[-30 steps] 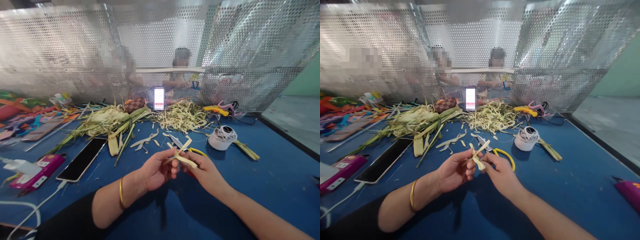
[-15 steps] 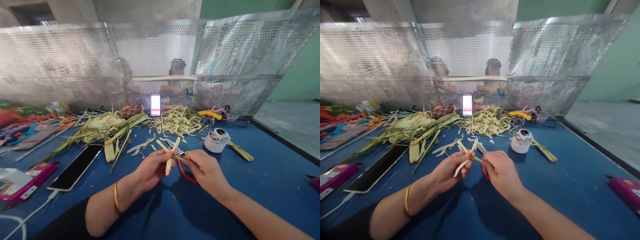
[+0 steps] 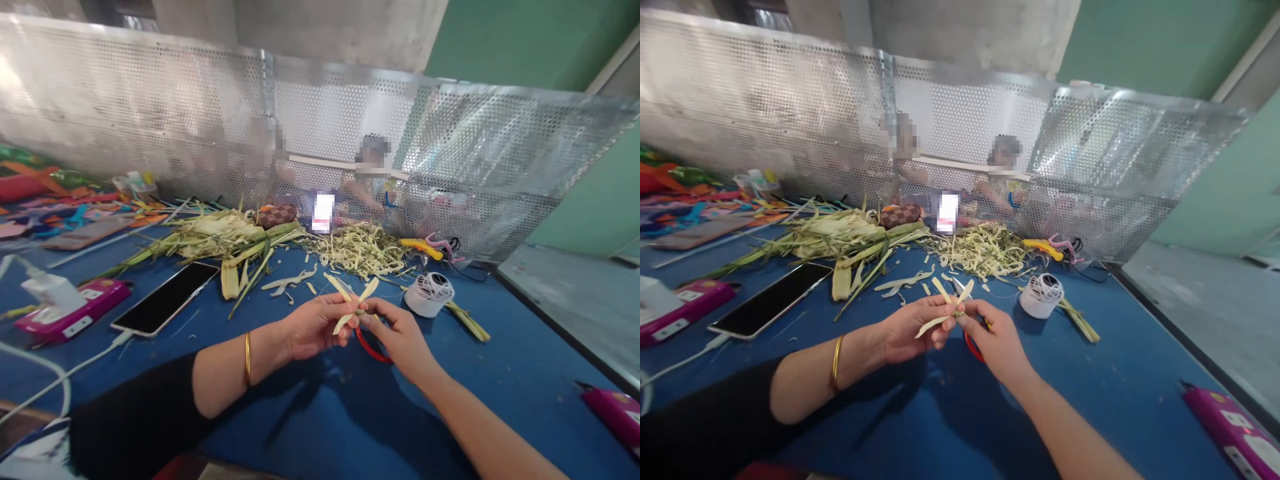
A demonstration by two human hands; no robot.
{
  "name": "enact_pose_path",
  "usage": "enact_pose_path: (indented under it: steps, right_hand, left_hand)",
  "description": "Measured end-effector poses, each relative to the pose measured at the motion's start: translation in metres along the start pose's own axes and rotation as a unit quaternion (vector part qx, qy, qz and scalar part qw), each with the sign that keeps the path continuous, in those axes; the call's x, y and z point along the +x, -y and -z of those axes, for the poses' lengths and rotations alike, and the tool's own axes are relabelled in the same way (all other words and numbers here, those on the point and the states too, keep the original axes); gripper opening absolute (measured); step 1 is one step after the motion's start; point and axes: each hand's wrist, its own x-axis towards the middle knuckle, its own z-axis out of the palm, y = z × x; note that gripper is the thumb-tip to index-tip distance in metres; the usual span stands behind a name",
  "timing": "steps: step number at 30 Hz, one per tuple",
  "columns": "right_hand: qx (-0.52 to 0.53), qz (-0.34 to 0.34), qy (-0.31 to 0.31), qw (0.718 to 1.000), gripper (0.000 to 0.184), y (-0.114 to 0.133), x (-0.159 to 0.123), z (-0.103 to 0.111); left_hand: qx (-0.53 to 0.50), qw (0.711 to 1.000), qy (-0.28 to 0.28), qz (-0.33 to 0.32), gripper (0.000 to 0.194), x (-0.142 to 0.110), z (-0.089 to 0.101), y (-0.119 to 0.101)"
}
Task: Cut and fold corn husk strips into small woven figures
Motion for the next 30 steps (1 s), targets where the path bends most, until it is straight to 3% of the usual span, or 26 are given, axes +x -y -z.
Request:
enact_pose_path:
  steps: [6,10,14,20,24,28,30]
  right_hand:
    - [0.056,-0.055,-0.016,0.997,0.022,-0.005,-0.002,-0.006]
    - [0.025,-0.054,-0.016,0.998,0.02,-0.014,0.007,-0.009]
    - [0.022,-0.037,-0.035,0.998,0.017,-0.012,0.024,-0.02]
    - [0.127,-0.025,-0.052,0.99,0.017,-0.004,0.031,-0.034]
    - [0.015,-0.016,-0.059,0.998,0.021,-0.011,0.028,-0.017]
    - [-0.077,0.039,-0.101,0.991,0.031,-0.011,0.027,0.001]
    - [-0.111,0.072,-0.086,0.987,0.029,-0.008,0.025,0.003]
  left_hand:
    - [-0.005,1.0,0.017,0.01,0.007,0.003,0.004,0.001]
    - [-0.004,0.999,-0.044,0.023,0.003,0.007,0.007,0.001]
    - [-0.039,0.995,-0.094,-0.016,0.007,0.011,0.009,-0.003]
    - [-0.052,0.995,-0.073,-0.035,0.016,0.008,0.008,-0.013]
    - [-0.005,0.994,-0.094,-0.053,0.018,0.005,0.002,-0.012]
    - [0.012,0.991,-0.121,-0.06,0.04,0.003,0.001,-0.015]
    - [0.016,0.99,-0.128,-0.065,0.046,0.003,0.003,-0.016]
